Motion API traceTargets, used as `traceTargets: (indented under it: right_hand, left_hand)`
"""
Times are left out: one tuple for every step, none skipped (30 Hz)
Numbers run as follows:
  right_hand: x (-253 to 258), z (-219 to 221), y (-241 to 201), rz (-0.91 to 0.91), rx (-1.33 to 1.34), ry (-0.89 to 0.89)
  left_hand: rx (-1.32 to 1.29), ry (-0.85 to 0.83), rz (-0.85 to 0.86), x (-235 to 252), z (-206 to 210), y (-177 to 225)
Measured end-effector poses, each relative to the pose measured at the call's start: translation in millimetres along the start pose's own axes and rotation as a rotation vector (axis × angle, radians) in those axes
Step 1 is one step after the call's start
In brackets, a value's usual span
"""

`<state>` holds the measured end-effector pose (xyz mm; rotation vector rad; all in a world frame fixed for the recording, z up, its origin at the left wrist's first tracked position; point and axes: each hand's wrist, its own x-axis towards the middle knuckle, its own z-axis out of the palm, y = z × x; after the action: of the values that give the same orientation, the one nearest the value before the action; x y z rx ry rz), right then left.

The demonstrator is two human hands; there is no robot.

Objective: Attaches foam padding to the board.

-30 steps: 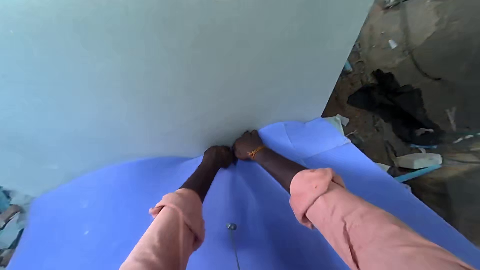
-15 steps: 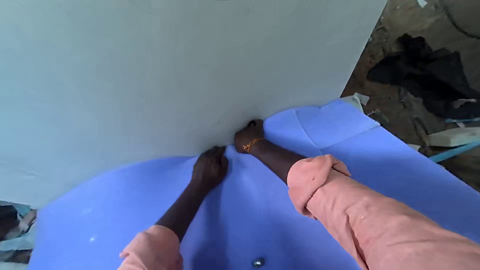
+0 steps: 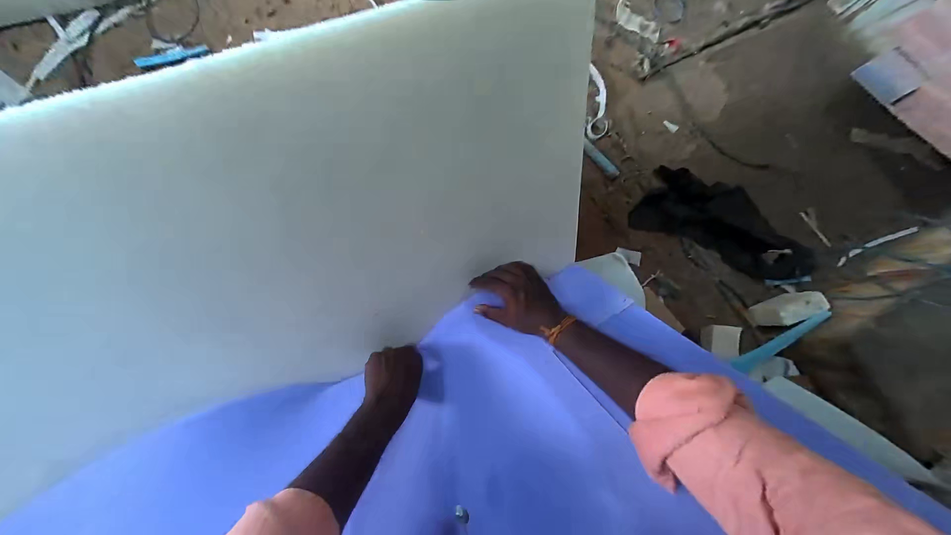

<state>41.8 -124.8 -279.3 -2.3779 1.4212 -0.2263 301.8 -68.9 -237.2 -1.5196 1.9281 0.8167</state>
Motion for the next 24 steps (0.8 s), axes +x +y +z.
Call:
traceTargets:
  right_hand:
    - [-7,7,16,0.004,-0.045,-0.023]
    - [-12,16,24,0.016,-0.039,-0.031]
    - [-16,23,26,0.030,-0.013,-0.025]
    - [-19,29,27,0.033,0.014,-0.013]
    - [-20,32,27,0.027,0.039,0.002]
    - [-20,33,27,0.023,0.054,0.006]
    - [-20,32,27,0.018,0.064,0.009]
    - [-19,32,28,0.014,0.072,0.016]
    - [-20,32,28,0.012,0.084,0.012]
    - [-20,32,26,0.016,0.093,-0.009]
    - [-19,30,24,0.022,0.098,-0.050]
    - [-19,28,22,0.033,0.103,-0.106]
    - [-18,25,19,0.049,0.108,-0.172]
    - [-16,23,17,0.062,0.107,-0.237]
    - [-15,24,16,0.074,0.089,-0.304]
    - [-11,26,16,0.097,0.058,-0.384]
    - [-6,30,13,0.131,0.024,-0.481]
    - [-2,32,8,0.172,-0.014,-0.575]
    - [4,31,3,0.213,-0.054,-0.662]
    - [15,28,-1,0.249,-0.084,-0.721]
    - [23,24,-7,0.276,-0.097,-0.775]
    - [26,17,-14,0.300,-0.105,-0.815]
    - [27,12,-17,0.313,-0.117,-0.833]
    - [26,12,-17,0.310,-0.127,-0.845]
  left_hand:
    - [-0.036,0.141,0.090,8,5,6]
    - [-0.099,0.272,0.175,20,9,16]
    - [-0.168,0.355,0.241,34,14,28]
    - [-0.237,0.403,0.275,45,21,41]
    - [-0.299,0.450,0.285,56,30,52]
    - [-0.349,0.514,0.283,64,39,59]
    - [-0.381,0.554,0.280,68,45,61]
    - [-0.394,0.559,0.280,70,48,60]
    - [-0.393,0.524,0.286,69,49,57]
    - [-0.392,0.478,0.300,67,47,53]
    - [-0.387,0.428,0.312,66,44,50]
    - [-0.385,0.380,0.316,64,40,49]
    - [-0.378,0.334,0.317,62,36,49]
    - [-0.371,0.293,0.318,61,34,49]
    - [-0.362,0.255,0.318,63,36,50]
    - [-0.359,0.219,0.314,68,39,50]
    - [-0.357,0.177,0.304,74,42,49]
    - [-0.357,0.126,0.286,77,43,51]
    - [-0.339,0.065,0.255,80,38,54]
    - [-0.303,0.012,0.229,82,27,55]
    - [-0.275,-0.029,0.221,81,19,56]
    - [-0.262,-0.054,0.227,78,13,57]
    - [-0.252,-0.067,0.237,77,8,60]
    - [-0.251,-0.083,0.246,79,7,60]
